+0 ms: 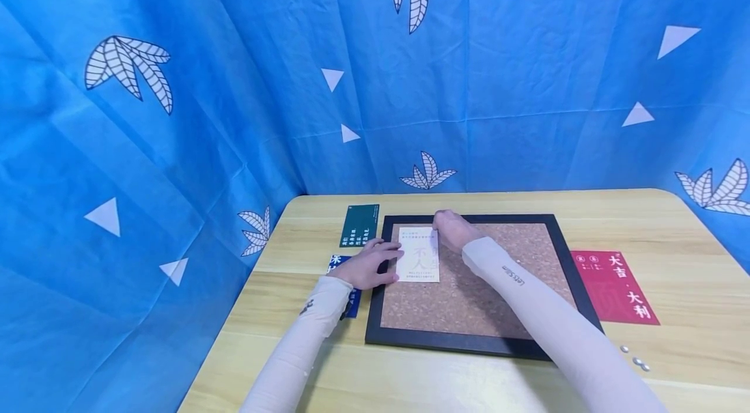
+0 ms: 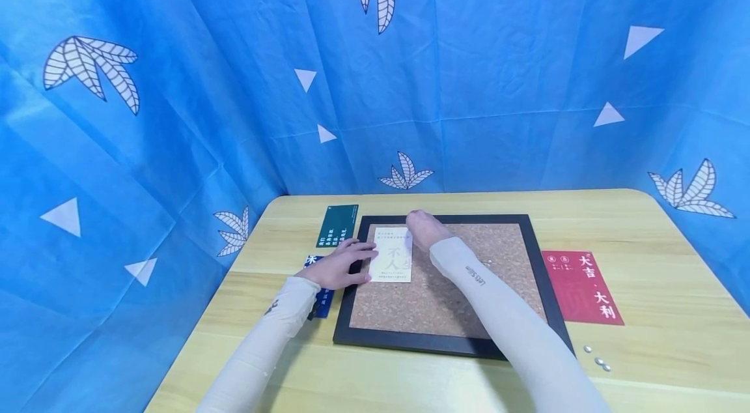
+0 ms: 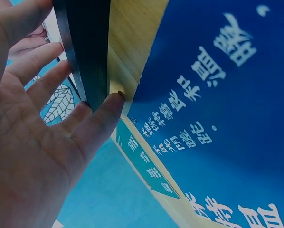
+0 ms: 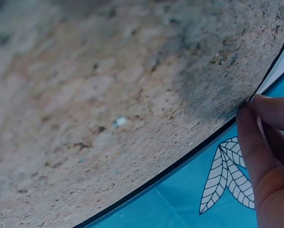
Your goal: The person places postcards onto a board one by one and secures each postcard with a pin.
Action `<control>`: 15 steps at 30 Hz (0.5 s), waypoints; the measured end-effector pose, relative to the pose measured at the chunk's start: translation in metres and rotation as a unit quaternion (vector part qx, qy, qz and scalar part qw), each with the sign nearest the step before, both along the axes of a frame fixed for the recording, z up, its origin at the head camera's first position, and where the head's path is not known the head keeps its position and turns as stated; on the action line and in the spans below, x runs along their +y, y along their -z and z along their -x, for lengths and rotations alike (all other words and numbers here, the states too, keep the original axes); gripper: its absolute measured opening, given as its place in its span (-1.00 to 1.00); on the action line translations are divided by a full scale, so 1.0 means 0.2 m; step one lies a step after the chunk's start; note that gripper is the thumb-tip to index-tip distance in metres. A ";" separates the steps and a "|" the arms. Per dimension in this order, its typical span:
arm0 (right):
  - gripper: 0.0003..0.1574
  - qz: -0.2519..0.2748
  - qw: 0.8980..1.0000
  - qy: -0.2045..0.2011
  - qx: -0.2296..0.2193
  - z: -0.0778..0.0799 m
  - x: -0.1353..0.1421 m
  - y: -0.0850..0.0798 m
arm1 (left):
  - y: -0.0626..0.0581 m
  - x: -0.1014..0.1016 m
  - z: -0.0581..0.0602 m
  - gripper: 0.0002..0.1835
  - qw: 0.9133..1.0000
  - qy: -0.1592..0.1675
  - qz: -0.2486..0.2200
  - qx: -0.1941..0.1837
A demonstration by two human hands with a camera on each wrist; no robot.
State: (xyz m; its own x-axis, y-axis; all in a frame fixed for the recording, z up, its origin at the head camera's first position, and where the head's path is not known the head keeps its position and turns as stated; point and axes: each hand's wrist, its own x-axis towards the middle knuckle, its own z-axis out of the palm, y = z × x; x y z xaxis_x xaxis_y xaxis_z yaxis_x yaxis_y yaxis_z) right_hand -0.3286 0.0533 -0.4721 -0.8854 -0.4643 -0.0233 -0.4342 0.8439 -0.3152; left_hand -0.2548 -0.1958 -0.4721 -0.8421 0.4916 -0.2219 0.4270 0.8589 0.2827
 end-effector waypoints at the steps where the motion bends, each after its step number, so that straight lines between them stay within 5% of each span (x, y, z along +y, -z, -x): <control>1: -0.66 0.000 1.000 -0.001 0.001 0.00 0.00 0.00 | 0.00 0.00 0.00 -0.35 1.000 0.000 -0.001 0.000; 15: -0.74 -0.005 1.000 -0.010 -0.002 -0.03 -0.01 -0.01 | -0.02 0.00 -0.01 -0.36 1.000 0.006 -0.006 0.000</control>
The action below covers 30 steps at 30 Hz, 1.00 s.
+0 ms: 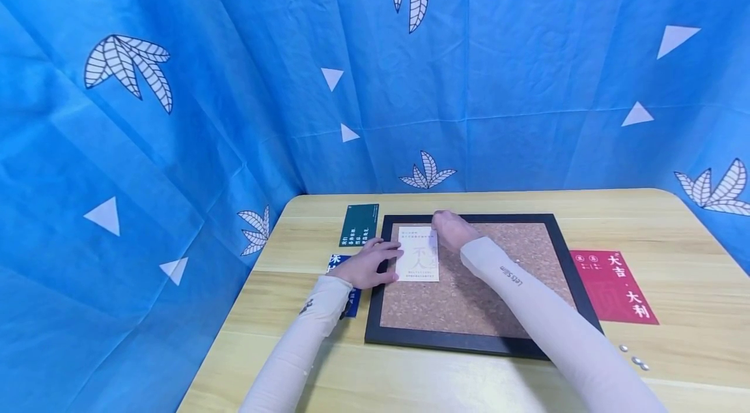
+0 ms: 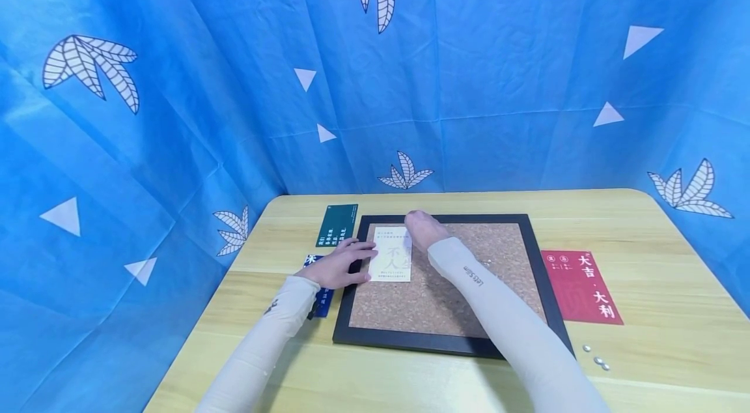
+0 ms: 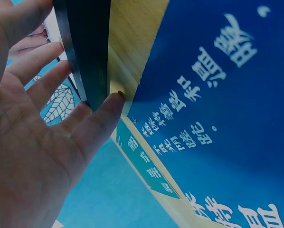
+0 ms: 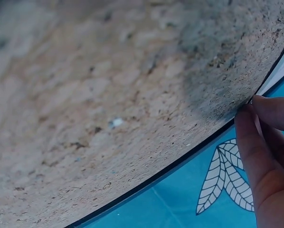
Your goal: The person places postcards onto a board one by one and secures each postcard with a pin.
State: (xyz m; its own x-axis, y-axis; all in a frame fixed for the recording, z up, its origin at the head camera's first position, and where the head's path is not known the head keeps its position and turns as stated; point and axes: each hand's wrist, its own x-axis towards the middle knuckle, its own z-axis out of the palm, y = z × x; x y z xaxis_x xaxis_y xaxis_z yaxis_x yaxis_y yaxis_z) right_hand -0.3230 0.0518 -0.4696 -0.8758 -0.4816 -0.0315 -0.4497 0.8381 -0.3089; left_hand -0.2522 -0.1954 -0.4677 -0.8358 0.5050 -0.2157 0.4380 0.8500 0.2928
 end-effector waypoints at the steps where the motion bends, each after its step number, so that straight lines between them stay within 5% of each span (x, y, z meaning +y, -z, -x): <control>1: -0.74 -0.002 1.000 0.000 0.000 0.00 0.00 0.00 | 0.00 0.00 0.00 -0.36 1.000 0.000 0.000 0.000; 30: -0.82 -0.074 0.995 -0.003 0.071 -0.01 -0.02 0.02 | 0.02 -0.01 0.01 -0.37 1.000 -0.007 -0.002 0.000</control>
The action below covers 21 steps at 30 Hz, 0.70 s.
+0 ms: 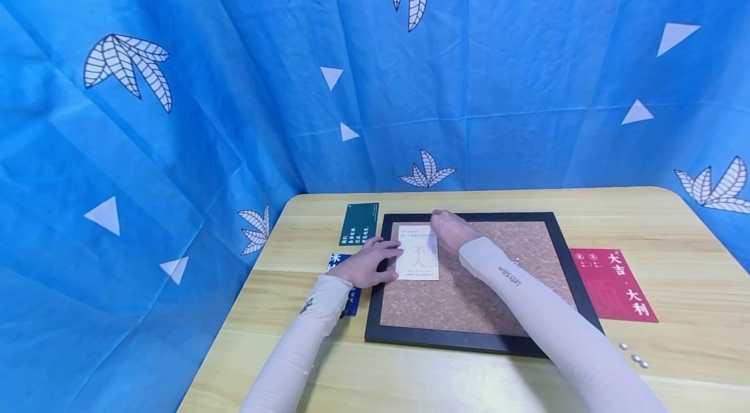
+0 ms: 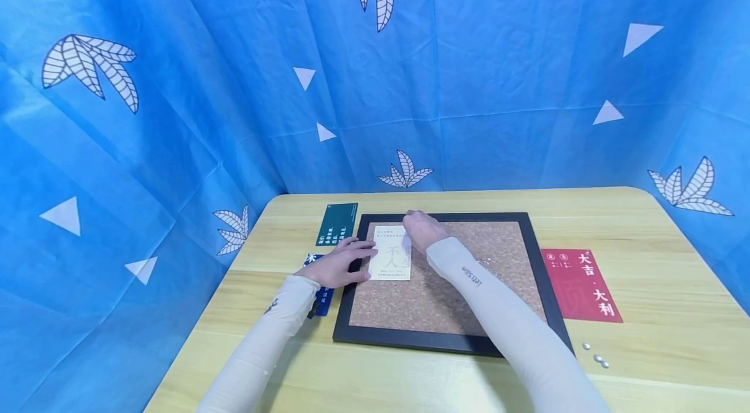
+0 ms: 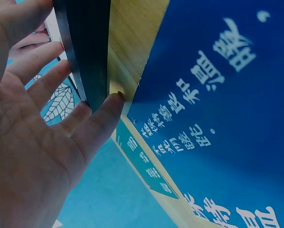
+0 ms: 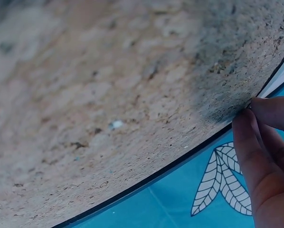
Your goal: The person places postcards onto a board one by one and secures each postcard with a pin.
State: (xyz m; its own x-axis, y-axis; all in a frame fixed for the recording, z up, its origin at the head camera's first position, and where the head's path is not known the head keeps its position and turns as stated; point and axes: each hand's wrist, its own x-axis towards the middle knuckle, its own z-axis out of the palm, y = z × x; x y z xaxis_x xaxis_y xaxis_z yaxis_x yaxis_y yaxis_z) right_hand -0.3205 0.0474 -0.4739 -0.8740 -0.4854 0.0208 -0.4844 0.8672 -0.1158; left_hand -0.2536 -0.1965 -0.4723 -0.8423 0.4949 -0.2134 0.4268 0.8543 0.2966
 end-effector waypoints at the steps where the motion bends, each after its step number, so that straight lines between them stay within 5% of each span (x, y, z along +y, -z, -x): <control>1: -0.82 -0.002 1.000 0.001 -0.001 0.00 0.00 0.00 | 0.00 0.00 0.00 -0.37 1.000 0.000 0.000 0.000; 21: -0.78 -0.036 0.999 -0.010 0.021 -0.02 -0.01 0.02 | 0.00 0.00 -0.01 -0.37 1.000 0.005 -0.010 -0.002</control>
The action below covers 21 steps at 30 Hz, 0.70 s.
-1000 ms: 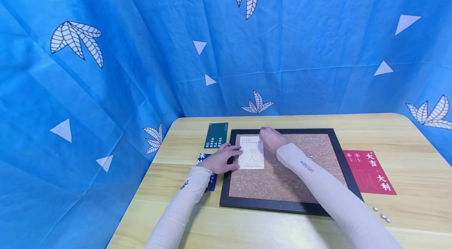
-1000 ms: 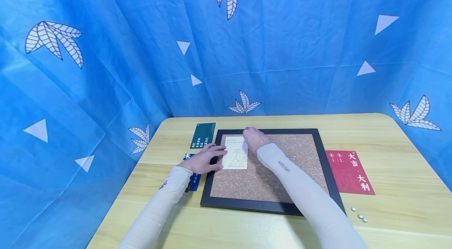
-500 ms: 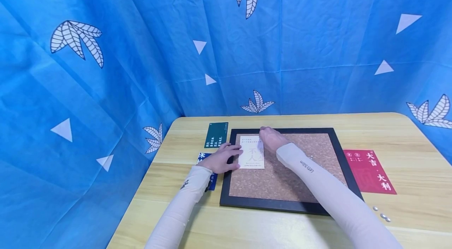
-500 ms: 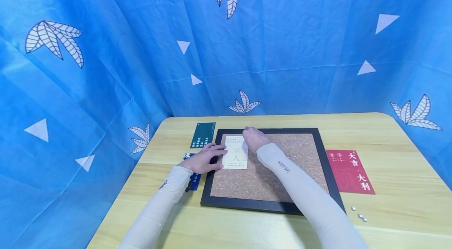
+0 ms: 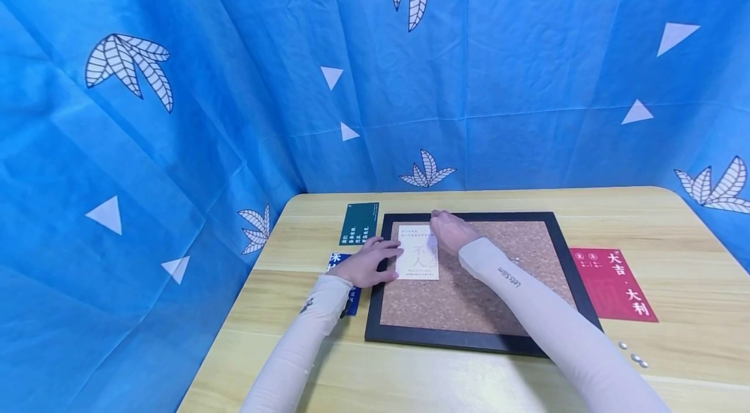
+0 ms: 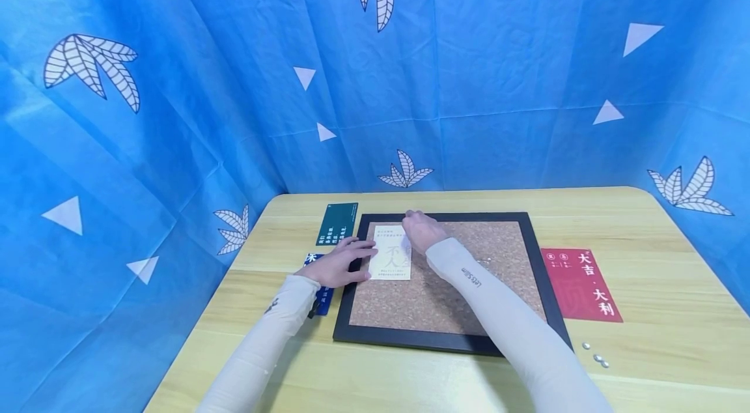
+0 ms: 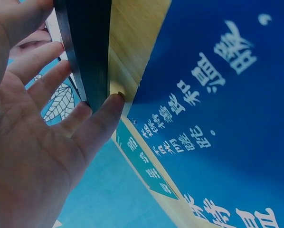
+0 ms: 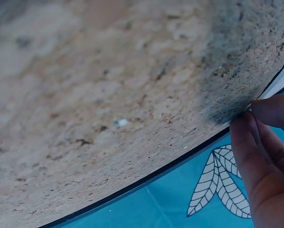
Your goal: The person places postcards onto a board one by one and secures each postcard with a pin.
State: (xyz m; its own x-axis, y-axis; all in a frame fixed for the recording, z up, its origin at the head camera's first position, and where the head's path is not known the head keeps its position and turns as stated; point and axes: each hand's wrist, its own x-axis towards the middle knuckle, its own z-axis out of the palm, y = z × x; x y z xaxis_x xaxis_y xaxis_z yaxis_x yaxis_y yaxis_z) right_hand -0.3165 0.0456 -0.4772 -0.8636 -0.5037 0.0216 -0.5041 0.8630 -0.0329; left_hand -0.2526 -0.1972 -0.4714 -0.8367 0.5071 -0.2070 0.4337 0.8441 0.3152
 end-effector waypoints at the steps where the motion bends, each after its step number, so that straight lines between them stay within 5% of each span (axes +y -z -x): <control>1: -0.77 0.001 1.000 0.001 -0.003 0.00 0.00 0.00 | 0.00 0.00 0.00 -0.37 1.000 0.000 -0.002 0.001; 21: -0.72 0.002 1.000 -0.005 0.007 -0.03 0.02 0.01 | -0.01 0.01 -0.03 -0.36 1.000 -0.010 0.010 0.000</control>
State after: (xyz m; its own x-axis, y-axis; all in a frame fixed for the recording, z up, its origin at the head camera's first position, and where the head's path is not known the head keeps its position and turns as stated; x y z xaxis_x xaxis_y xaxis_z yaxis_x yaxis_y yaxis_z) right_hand -0.3096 0.0505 -0.4786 -0.8581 -0.5122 0.0348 -0.5132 0.8578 -0.0296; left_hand -0.2474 -0.1943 -0.4693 -0.8463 0.4865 -0.2169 0.4168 0.8583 0.2993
